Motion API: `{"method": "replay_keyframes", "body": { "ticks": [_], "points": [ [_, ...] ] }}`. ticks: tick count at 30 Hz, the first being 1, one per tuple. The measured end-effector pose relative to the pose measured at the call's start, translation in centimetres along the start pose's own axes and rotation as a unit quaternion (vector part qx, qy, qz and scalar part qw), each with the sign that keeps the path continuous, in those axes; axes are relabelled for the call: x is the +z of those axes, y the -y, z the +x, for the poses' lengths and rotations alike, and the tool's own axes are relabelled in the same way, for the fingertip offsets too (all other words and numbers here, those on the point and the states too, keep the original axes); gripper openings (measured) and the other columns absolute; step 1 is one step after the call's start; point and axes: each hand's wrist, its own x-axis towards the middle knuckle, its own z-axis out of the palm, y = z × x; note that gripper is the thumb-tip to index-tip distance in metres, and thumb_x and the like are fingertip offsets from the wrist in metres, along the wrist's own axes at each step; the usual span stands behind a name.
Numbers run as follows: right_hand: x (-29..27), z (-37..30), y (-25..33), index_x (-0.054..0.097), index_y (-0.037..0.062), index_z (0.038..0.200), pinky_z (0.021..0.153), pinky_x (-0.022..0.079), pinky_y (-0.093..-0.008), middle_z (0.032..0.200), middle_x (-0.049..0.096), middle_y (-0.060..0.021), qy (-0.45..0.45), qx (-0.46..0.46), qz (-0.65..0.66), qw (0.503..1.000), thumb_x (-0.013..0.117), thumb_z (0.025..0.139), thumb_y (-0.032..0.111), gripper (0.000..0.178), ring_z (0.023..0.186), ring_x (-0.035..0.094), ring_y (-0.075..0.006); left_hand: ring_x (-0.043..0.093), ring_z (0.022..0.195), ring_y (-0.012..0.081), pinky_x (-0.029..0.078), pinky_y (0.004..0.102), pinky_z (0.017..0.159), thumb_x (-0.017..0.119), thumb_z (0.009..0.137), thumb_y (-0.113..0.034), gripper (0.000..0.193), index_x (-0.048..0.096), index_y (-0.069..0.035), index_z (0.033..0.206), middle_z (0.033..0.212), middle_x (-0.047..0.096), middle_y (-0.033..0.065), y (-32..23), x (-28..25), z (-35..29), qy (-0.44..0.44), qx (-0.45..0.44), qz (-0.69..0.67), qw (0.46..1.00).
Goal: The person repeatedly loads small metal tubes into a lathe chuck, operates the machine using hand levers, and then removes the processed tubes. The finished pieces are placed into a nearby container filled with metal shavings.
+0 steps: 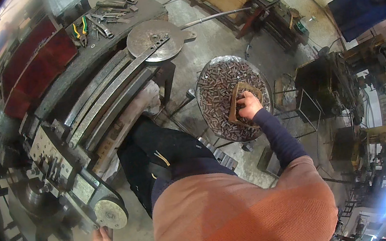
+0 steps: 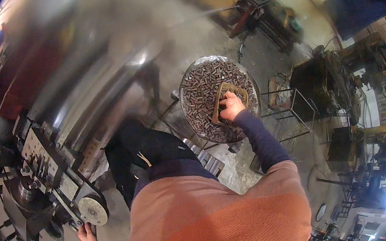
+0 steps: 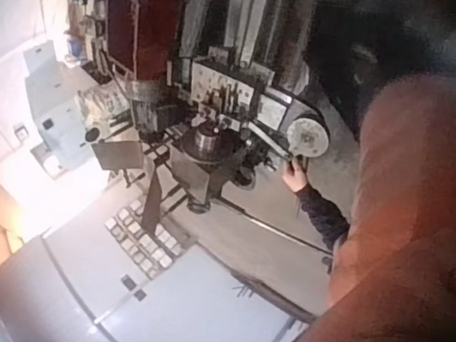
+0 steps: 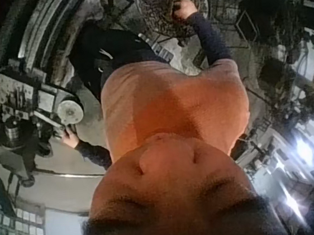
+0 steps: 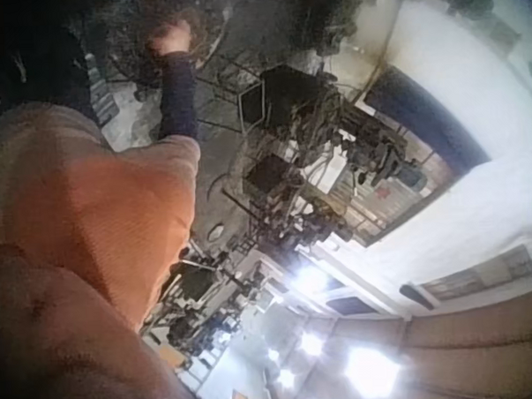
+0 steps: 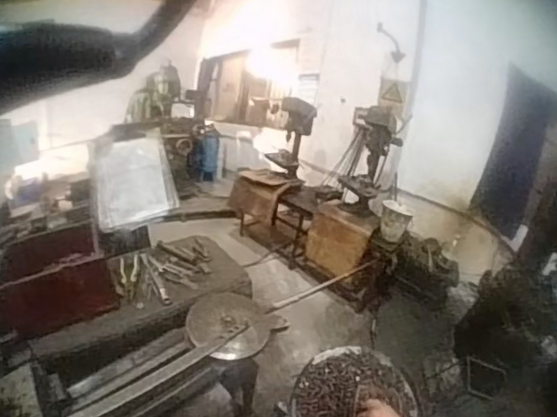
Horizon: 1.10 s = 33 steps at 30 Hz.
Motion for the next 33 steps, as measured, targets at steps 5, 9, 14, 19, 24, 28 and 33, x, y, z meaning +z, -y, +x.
{"method": "replay_keyframes", "body": {
  "ticks": [5,9,14,19,24,28,33],
  "points": [
    [-0.1,1.0,-1.0,0.067,0.0014,0.088,0.086,0.042,-0.0371,0.096,0.053,-0.0158,0.027,0.0,-0.012,1.0,0.064,0.056,0.015,0.035,0.097,0.051,-0.0318,0.053,0.078,0.0124,0.046,0.0266,0.07,0.051,0.088,-0.008,0.015,0.055,0.005,0.094,0.085,0.059,0.0067,1.0,-0.5,0.1,0.017,0.056,-0.031,0.998],
    [-0.6,2.6,-1.0,0.067,0.0014,0.085,0.077,0.047,-0.0373,0.088,0.059,-0.0182,0.089,0.017,-0.039,0.995,0.063,0.057,0.013,0.03,0.086,0.057,-0.0333,0.051,0.074,0.0099,0.043,0.0243,0.068,0.053,0.087,-0.01,0.015,0.056,0.005,0.085,0.079,0.059,0.0049,0.5,-0.2,-0.1,0.002,0.031,-0.049,0.998],
    [-0.2,3.6,-3.8,0.068,0.0048,0.081,0.069,0.05,-0.0368,0.08,0.064,-0.0178,0.096,0.004,-0.017,0.995,0.063,0.06,0.015,0.024,0.074,0.062,-0.0331,0.052,0.074,0.0103,0.043,0.0245,0.068,0.054,0.087,-0.011,0.017,0.057,0.006,0.089,0.081,0.06,0.0057,-0.1,-0.4,-0.1,0.024,0.037,0.012,0.999],
    [-3.8,3.6,-0.8,0.068,0.0028,0.084,0.081,0.048,-0.0315,0.092,0.064,-0.0177,0.008,0.013,0.088,0.996,0.057,0.057,0.009,0.03,0.089,0.061,-0.0286,0.058,0.083,0.0176,0.045,0.0318,0.076,0.056,0.086,-0.017,0.03,0.056,0.008,0.102,0.092,0.063,0.0147,-1.9,-3.4,-1.0,0.026,0.036,0.169,0.985],
    [-5.9,5.8,11.2,0.067,-0.0028,0.092,0.084,0.047,-0.0339,0.104,0.061,-0.017,0.062,-0.21,0.429,0.876,0.049,0.06,-0.001,0.036,0.095,0.059,-0.0272,0.06,0.084,0.0161,0.045,0.0293,0.078,0.053,0.086,-0.01,0.024,0.059,0.005,0.104,0.092,0.064,0.013,-12.0,-2.1,-3.6,-0.121,0.161,0.056,0.978],
    [-3.0,6.0,24.2,0.062,-0.0105,0.096,0.083,0.048,-0.0425,0.11,0.053,-0.0253,0.217,-0.369,0.672,0.605,0.064,0.078,0.024,0.039,0.098,0.056,-0.0353,0.063,0.077,0.0177,0.048,0.028,0.069,0.054,0.082,-0.005,0.021,0.061,0.004,0.099,0.087,0.066,0.012,-19.1,3.1,-2.7,0.005,0.292,0.061,0.954],
    [-0.1,4.7,33.6,0.062,-0.0101,0.096,0.084,0.047,-0.046,0.109,0.053,-0.0258,0.366,-0.371,0.71,0.474,0.066,0.074,0.043,0.058,0.098,0.055,-0.0368,0.063,0.081,0.0187,0.049,0.0286,0.073,0.051,0.084,-0.004,0.023,0.057,0.003,0.105,0.089,0.065,0.0128,-22.0,9.6,-1.8,0.122,0.392,-0.089,0.908]
  ]
}}
